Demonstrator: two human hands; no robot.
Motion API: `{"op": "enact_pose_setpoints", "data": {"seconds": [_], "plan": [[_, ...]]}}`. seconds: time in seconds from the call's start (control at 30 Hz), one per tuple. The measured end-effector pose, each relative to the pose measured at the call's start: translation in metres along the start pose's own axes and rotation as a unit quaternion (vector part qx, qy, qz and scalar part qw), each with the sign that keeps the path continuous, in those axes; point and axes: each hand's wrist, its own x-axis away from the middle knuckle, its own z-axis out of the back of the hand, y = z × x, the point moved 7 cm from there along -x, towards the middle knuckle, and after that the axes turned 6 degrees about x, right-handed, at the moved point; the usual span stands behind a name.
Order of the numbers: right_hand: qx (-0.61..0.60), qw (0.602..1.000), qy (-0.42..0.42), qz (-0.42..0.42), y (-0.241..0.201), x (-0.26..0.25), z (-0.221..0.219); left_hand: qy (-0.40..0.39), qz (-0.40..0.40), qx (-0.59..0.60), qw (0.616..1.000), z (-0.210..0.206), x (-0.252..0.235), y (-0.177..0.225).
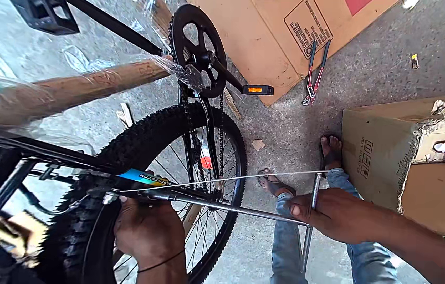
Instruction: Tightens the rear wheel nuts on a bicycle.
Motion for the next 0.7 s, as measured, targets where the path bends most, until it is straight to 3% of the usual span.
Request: {"op": "enact_pose_setpoints", "data": {"seconds": [0.1,0.17,0.3,0.37,0.43,0.47,0.53,0.6,0.63,0.7], "plan": [[-0.131,0.977,0.167,-0.016,0.001,0.011,0.005,0.011,0.004,-0.006,1.0,-0.003,0.001,-0.001],[-0.144,0.952,0.27,-0.019,0.009,0.016,0.001,0.013,0.005,-0.015,1.0,-0.002,0.002,0.0],[-0.176,0.918,0.353,0.042,0.018,0.019,-0.017,0.019,-0.001,-0.026,0.999,-0.001,0.001,0.001],[-0.211,0.907,0.361,0.049,0.02,0.016,-0.02,0.018,0.001,-0.026,0.999,-0.001,0.001,0.0],[-0.323,0.894,0.31,0.01,0.023,0.007,-0.024,0.028,0.004,-0.031,0.999,-0.001,0.002,0.001],[-0.415,0.871,0.261,-0.031,0.025,0.0,-0.029,0.031,0.005,-0.035,0.999,-0.002,0.002,0.001],[-0.585,0.778,0.196,-0.118,0.027,-0.008,-0.049,0.024,0.007,-0.038,0.999,-0.003,0.003,0.002],[-0.642,0.721,0.219,-0.143,0.026,-0.006,-0.056,0.018,0.005,-0.035,0.999,-0.004,0.002,0.001],[-0.632,0.719,0.255,-0.134,0.026,-0.004,-0.056,0.017,0.005,-0.032,0.999,-0.003,0.003,0.001],[-0.561,0.763,0.316,-0.061,0.024,0.001,-0.052,0.02,0.005,-0.025,0.999,-0.002,0.003,0.0]]}}
